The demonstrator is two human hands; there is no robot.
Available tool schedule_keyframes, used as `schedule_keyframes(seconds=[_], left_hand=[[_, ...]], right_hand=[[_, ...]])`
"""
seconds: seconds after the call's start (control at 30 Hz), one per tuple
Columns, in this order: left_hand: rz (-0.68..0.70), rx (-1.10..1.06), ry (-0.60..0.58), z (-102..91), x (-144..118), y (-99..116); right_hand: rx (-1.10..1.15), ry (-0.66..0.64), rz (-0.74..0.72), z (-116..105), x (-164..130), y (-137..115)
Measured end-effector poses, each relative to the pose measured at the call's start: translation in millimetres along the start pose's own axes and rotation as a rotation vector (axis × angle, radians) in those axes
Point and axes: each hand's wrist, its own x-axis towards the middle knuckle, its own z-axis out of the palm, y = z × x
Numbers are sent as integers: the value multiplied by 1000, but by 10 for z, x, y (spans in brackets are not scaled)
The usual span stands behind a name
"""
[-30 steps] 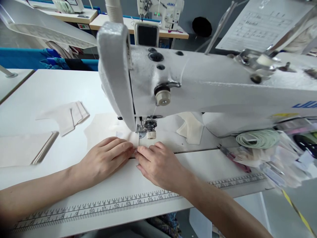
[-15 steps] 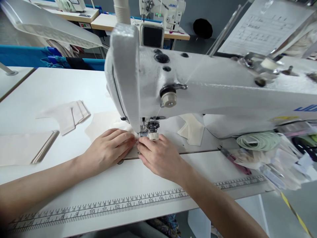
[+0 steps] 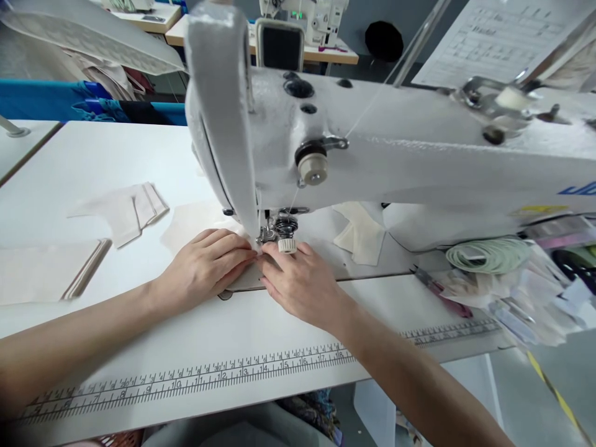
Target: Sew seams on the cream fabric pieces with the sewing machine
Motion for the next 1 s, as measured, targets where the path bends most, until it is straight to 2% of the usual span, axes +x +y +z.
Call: schedule_keyframes(seconds=[0.5, 1.0], left_hand=[[102, 81, -29, -33, -4, 8], [105, 84, 10, -7, 0, 29]], right_hand=[[-3, -28, 4, -76, -45, -52], [16, -19, 3, -63, -55, -69]])
